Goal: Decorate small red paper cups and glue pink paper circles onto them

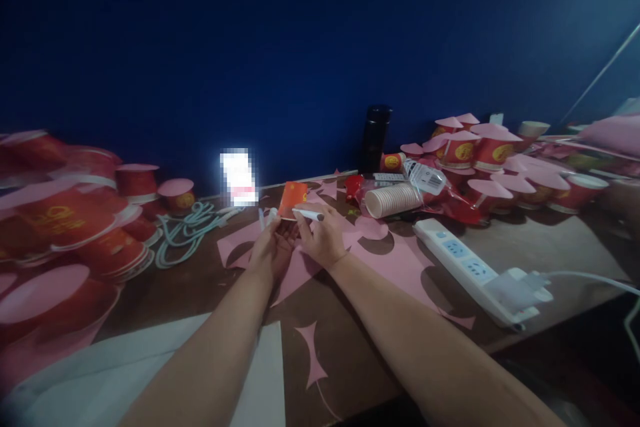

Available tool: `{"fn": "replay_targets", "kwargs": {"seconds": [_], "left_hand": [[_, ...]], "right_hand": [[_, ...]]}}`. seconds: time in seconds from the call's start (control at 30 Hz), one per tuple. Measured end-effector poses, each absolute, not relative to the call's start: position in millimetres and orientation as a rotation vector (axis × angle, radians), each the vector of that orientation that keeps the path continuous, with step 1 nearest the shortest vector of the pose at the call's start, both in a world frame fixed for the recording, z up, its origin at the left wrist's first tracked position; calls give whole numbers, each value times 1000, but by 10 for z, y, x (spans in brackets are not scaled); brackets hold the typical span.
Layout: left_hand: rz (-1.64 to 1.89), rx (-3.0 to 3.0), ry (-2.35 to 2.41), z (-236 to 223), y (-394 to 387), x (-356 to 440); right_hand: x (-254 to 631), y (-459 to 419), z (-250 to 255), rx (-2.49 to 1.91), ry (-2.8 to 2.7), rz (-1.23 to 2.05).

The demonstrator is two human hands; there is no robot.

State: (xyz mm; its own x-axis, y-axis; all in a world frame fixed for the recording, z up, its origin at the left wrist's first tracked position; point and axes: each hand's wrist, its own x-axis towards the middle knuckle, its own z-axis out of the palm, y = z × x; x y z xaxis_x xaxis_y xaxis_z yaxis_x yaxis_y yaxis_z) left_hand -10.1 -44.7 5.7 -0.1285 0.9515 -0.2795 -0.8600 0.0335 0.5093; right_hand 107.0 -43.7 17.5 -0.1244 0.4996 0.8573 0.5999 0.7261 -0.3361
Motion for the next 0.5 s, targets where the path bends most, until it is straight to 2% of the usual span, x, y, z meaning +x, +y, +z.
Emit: {"fn": "replay_targets", "kwargs": {"seconds": [0.5], "left_hand": [[1566, 156, 675, 50, -438, -103]], "right_hand": [[1073, -449, 164, -854, -1771, -137]]}}
